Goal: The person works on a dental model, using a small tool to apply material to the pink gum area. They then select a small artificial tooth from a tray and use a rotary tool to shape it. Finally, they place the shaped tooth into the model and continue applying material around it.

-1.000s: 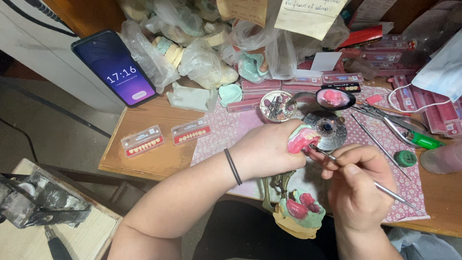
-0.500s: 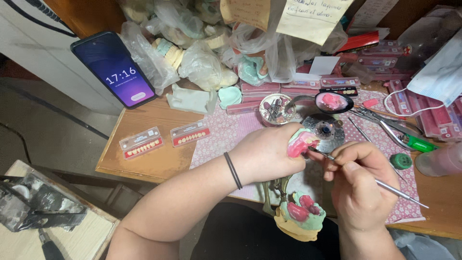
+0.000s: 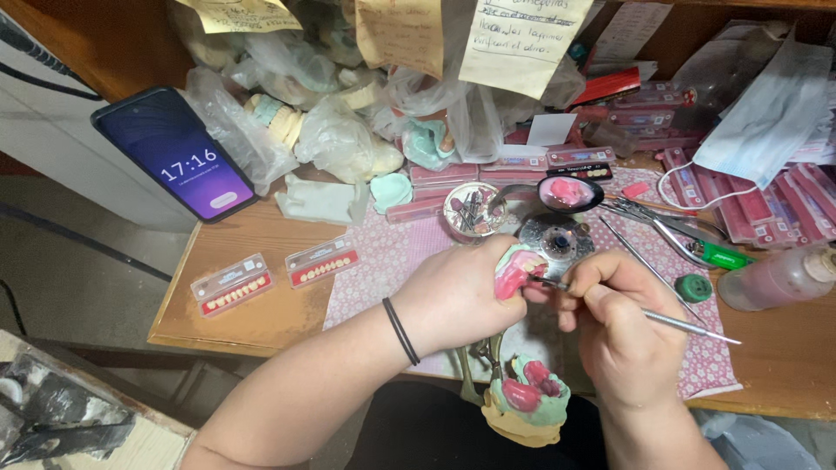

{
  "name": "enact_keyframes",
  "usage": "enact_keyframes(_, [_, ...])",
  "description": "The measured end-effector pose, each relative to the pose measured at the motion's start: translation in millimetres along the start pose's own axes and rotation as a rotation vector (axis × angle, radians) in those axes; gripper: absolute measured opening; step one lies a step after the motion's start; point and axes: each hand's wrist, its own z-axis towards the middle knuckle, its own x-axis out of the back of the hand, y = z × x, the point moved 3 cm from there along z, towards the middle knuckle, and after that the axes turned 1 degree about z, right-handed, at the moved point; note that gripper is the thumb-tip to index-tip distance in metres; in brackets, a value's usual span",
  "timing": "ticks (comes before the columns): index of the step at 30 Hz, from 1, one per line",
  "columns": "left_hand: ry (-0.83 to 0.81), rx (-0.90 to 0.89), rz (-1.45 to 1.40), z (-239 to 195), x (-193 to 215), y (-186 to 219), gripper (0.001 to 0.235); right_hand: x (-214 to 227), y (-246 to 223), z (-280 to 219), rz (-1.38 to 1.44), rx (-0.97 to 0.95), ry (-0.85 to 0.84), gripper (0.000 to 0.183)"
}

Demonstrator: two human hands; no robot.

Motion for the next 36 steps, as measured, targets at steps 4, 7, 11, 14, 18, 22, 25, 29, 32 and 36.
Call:
enact_keyframes(4, [-0.025,0.024,0.000,0,1,1,0.044,-3,12,-7,0.107,0.056,0.017,0.010])
enact_keyframes(7, [0.038,-0.049,0.016,5,-4,-4,0.042,-2,22,-10,0.208,0.083,0.048,0.009])
enact_keyframes(11, [-0.008,0.006,0.013,3,-2,-2,0.043,4,38,-11,0.310,0.113,0.016,0.011])
enact_keyframes(14, [-0.006,0.018,0.017,6,-4,-5,0.043,4,44,-11,0.316,0.139,0.007,0.011])
enact_keyframes(18, [0.004,0.020,0.018,6,-6,-6,0.043,3,44,-12,0.324,0.173,-0.026,0.011])
enact_keyframes(22, [-0.001,0.029,0.015,4,-5,-6,0.040,2,41,-14,0.258,0.185,-0.044,0.010])
enact_keyframes(25, [-0.010,0.035,0.012,5,-4,-5,0.039,0,38,-15,0.160,0.203,-0.046,0.010])
enact_keyframes(29, [0.019,-0.016,0.022,6,-9,-7,0.040,-3,35,-18,0.124,0.220,-0.080,0.011])
enact_keyframes(32, [0.020,-0.024,0.028,8,-8,-6,0.040,-3,34,-19,0.036,0.238,-0.084,0.010])
enact_keyframes(36, [-0.007,-0.019,-0.011,7,-4,-3,0.041,-6,27,-20,-0.127,0.289,-0.089,0.014])
